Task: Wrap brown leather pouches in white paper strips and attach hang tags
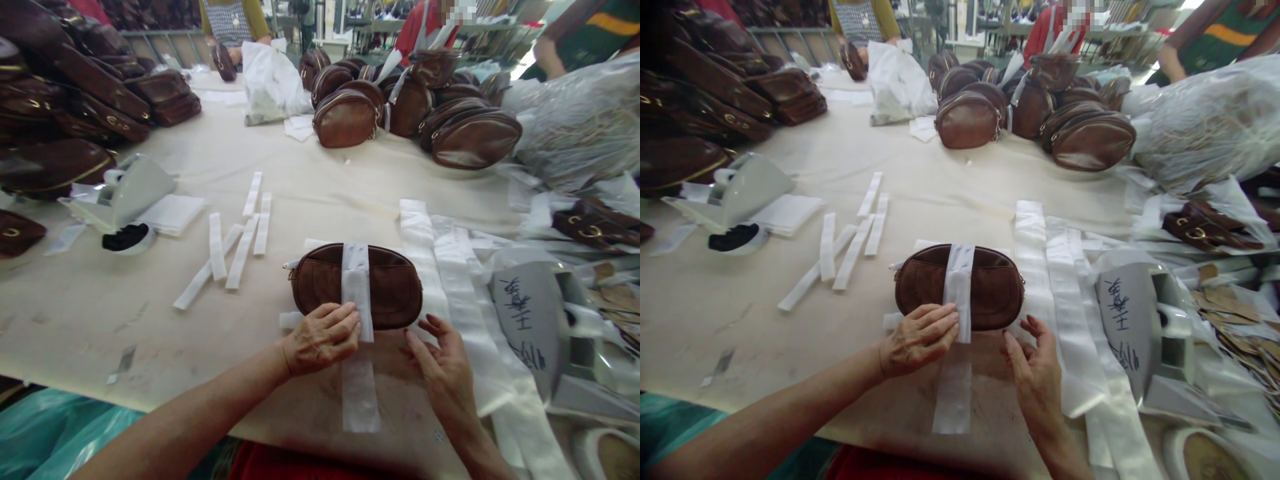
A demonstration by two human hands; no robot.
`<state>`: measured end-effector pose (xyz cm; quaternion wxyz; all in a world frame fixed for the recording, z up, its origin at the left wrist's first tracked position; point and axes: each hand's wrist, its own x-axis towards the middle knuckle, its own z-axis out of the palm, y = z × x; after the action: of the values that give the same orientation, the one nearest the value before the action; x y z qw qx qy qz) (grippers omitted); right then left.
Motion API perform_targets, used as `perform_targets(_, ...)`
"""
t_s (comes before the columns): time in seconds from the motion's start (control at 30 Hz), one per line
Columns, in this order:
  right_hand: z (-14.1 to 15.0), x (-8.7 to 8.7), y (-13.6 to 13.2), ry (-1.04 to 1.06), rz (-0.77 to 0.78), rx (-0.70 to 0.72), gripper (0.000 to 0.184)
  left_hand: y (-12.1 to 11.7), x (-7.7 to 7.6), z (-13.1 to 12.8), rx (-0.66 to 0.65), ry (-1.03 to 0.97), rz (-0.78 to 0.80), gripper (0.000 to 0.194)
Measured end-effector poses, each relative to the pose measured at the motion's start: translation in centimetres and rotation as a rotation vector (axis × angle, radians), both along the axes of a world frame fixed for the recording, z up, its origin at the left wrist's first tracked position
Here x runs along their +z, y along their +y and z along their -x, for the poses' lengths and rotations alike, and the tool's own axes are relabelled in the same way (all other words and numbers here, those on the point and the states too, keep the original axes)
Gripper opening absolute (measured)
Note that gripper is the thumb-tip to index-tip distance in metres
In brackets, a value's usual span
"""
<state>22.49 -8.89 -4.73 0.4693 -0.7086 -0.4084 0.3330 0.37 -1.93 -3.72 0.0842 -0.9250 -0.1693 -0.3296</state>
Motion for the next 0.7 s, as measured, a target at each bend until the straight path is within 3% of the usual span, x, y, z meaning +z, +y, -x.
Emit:
perform_targets(0.07,-0.1,0.3,1.1,0.217,0.087,-0.024,0.054,0.0,0.1,0.0,0.010,-0.002,0.003,0.013)
perform_targets(0.17,-0.2,0.5,2.1,0.383,0.124,-0.040,0.049,0.1,0.3,-0.1,0.025,0.005,-0.002,0.014)
perform_targets(0.47,-1.1,0.2,1.9,0.544,0.146,-0.184,0.046,0.0,0.0,-0.2,0.030,-0.030,-0.013,0.013)
perform_targets(0.6,-1.7,-0.1,1.9,0.383,0.144,-0.101,0.043,-0.1,-0.1,-0.3,0.045,-0.024,-0.017,0.012)
perform_targets(0.7,-1.9,0.0,1.3,-0.094,0.042,0.008,0.037,-0.2,0.0,-0.4,0.055,-0.021,-0.026,0.012)
